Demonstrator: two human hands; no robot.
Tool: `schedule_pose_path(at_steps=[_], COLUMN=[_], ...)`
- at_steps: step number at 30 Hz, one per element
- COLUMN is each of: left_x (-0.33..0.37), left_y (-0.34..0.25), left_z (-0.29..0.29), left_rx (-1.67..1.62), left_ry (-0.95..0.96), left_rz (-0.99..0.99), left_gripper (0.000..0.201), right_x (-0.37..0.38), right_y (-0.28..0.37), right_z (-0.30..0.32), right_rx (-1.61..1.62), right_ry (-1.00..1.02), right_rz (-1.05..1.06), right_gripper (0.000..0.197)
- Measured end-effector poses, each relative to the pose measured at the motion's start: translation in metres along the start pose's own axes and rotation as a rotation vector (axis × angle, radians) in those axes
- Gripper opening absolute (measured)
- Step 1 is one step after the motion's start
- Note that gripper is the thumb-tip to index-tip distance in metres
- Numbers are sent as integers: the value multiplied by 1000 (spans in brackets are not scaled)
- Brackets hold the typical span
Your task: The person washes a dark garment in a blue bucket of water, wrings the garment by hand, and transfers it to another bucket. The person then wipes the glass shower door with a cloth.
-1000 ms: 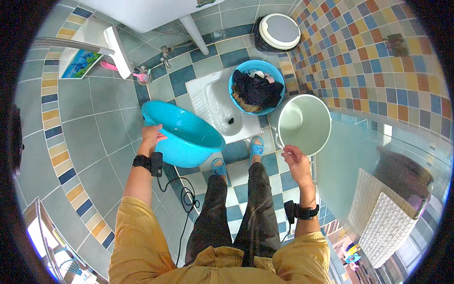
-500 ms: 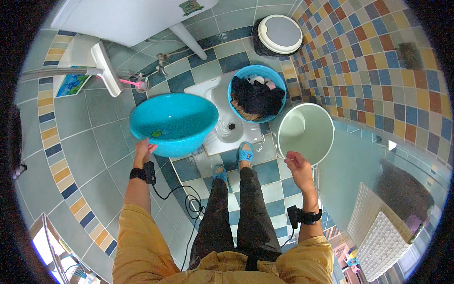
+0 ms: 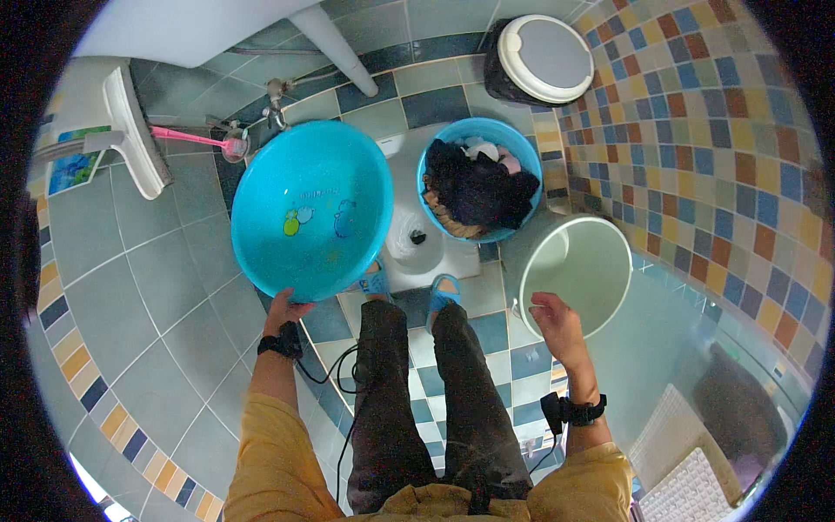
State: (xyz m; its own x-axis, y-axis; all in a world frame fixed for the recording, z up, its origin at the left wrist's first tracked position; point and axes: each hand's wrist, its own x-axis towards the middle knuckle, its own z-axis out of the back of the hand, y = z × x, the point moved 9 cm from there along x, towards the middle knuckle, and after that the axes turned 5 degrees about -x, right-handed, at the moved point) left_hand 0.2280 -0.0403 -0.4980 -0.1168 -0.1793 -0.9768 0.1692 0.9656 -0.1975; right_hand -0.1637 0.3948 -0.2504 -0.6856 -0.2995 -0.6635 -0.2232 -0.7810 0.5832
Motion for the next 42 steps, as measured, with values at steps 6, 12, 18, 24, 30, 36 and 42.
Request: schedule_pose_path(at_steps=[6,12,18,24,30,36,42], left_x=[74,94,19,59,41,45,174], left_y=[3,-94,-218,-289,-263,-232,-171], left_z=[-26,-30,-233,-284,-349,-319,30], left_rx=[-59,1107,496,402,166,531,195], left_ry=[46,185,111,277,450,230,0], left_rz=[-49,-477,-632,-694,-546,-712,-551], left_gripper=[53,56,72,66,57,46,32], right_x=[31,57,70,80,76,60,69], right_y=[0,2,11,-6,-32,-13,10], right_z=[-23,-56,-40,-59,-60,-54,-88], right_rx=[-96,-71,6,118,197,-37,-60], right_ry=[-34,-5,-159,-204,-227,-256,-131], right_rz=[47,25,53,-19,-67,-77,25], right_gripper=[21,22,22,22,22,22,22])
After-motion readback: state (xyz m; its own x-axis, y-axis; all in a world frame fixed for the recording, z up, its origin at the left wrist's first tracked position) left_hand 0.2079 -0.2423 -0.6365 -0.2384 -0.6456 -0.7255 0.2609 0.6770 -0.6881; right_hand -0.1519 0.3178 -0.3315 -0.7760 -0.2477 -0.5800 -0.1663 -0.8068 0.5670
